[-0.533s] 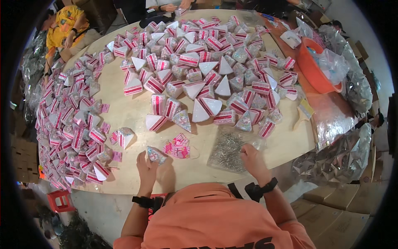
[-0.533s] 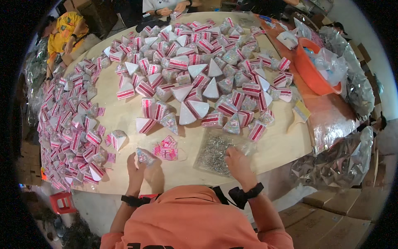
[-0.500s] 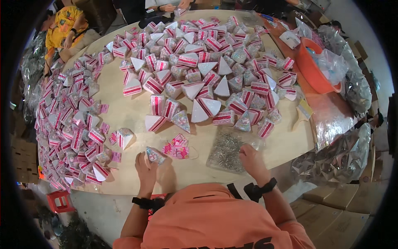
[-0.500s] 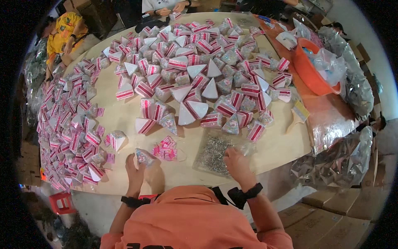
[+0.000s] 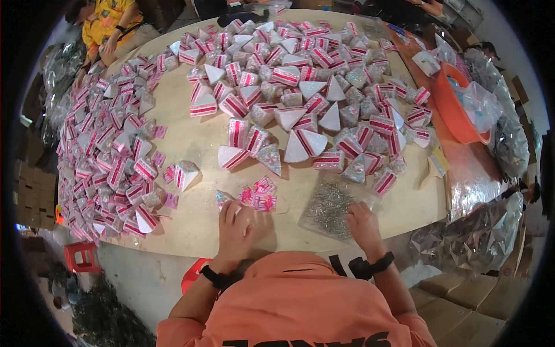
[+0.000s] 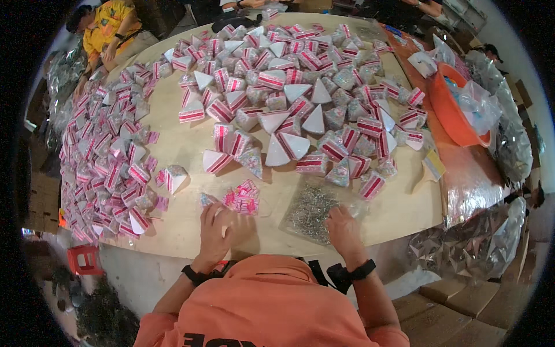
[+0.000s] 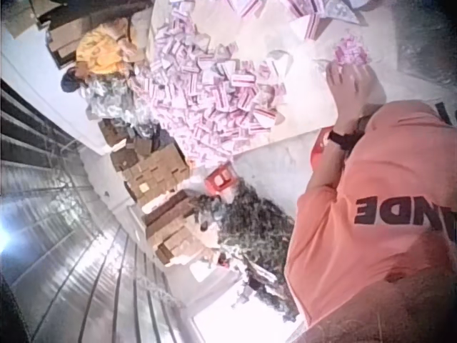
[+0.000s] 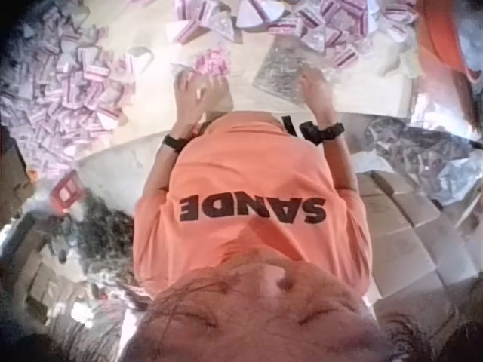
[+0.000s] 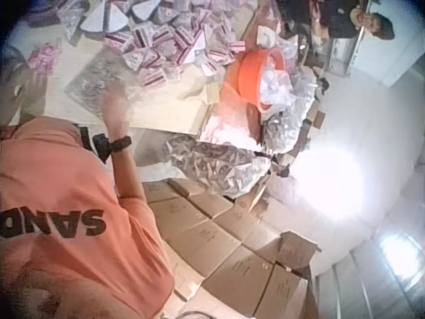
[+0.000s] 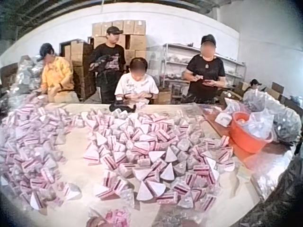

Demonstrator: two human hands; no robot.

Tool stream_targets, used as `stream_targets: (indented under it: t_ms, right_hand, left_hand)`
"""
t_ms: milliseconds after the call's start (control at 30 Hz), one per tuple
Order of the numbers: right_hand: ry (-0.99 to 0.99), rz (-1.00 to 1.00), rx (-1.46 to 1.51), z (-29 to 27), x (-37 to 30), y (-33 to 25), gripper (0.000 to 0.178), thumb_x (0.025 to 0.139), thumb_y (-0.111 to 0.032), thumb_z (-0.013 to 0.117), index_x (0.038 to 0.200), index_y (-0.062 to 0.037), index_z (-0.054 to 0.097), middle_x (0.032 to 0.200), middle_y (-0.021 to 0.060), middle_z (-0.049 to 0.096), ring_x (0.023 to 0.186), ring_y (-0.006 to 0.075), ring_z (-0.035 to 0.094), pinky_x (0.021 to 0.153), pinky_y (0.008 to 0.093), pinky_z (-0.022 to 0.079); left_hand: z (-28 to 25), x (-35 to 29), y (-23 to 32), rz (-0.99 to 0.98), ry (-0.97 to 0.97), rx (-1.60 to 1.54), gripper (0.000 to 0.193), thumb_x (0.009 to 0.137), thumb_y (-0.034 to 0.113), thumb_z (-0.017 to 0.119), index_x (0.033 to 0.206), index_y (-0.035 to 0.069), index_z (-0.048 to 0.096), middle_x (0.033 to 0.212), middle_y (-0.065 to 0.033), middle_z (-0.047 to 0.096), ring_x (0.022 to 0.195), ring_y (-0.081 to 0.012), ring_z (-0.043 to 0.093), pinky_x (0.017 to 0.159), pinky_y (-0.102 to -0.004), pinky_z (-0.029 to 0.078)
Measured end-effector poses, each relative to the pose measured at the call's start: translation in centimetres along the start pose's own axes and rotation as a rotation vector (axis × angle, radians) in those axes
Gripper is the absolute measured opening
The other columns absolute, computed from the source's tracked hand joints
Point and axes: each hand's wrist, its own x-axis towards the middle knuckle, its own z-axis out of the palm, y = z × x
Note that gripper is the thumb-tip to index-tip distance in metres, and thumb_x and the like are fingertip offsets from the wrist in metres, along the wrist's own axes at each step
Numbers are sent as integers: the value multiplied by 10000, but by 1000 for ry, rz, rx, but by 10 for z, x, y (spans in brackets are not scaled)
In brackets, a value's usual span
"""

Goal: Packing small objects into triangular pink and white containers at a factory table.

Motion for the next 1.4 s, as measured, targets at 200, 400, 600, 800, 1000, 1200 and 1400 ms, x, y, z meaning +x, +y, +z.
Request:
stream_targets:
  t_ms: [200, 400, 600, 800, 1000, 1200, 1400]
  right_hand:
    - [-85, 89, -3, 2, -3, 2, 123, 816, -97, 574, 864, -31, 482, 797, 230, 577, 773, 440, 554, 635, 491, 431]
    - [-83, 53, -70, -2, -2, -2, 124, 801, -83, 588, 867, -30, 498, 761, 196, 581, 741, 395, 577, 611, 443, 444]
    - [-106, 73, 23, -8, -2, 3, 123, 813, -115, 590, 845, -32, 506, 760, 207, 587, 724, 408, 568, 611, 461, 448]
    - [-13, 146, 358, -11, -2, 12, 81, 781, -40, 594, 834, -13, 539, 651, 59, 547, 550, 163, 523, 515, 307, 409]
    - [-58, 342, 782, -21, 12, -10, 57, 808, -50, 588, 841, -37, 544, 682, -1, 549, 572, 58, 510, 503, 224, 406]
    - [-97, 292, 1188, -9, 11, -29, 77, 838, -57, 593, 891, -42, 540, 731, 15, 579, 624, 82, 570, 536, 225, 457]
    - [-72, 299, 1179, -3, 12, -39, 85, 819, -67, 605, 852, -32, 535, 700, 20, 568, 607, 83, 592, 506, 236, 446]
  left_hand:
    - [21, 4, -1, 102, -125, 52, 449, 728, 51, 584, 1167, 38, 488, 1233, -171, 434, 1155, -385, 387, 994, -512, 315]
    - [47, 32, 17, 287, -134, 414, 455, 742, 69, 571, 1190, 37, 503, 1207, -144, 463, 1149, -331, 413, 986, -550, 318]
    - [63, 47, -3, 177, -344, 345, 459, 758, 92, 581, 1198, 14, 476, 1135, -147, 488, 1107, -327, 432, 988, -489, 328]
    - [32, 56, 14, 95, -208, 73, 572, 673, 132, 712, 1185, 39, 474, 1114, -162, 495, 1061, -353, 442, 924, -444, 374]
    - [12, 57, 51, -12, -149, -90, 522, 683, 151, 722, 1140, 41, 496, 1094, -176, 499, 1035, -365, 458, 911, -448, 385]
    - [9, 58, 92, 135, -198, -111, 463, 647, 126, 747, 1069, 72, 566, 1062, -162, 492, 1016, -351, 468, 876, -427, 402]
    - [4, 60, 120, 304, -239, -61, 591, 581, 30, 735, 1144, 48, 556, 1026, -144, 462, 942, -331, 465, 826, -427, 399]
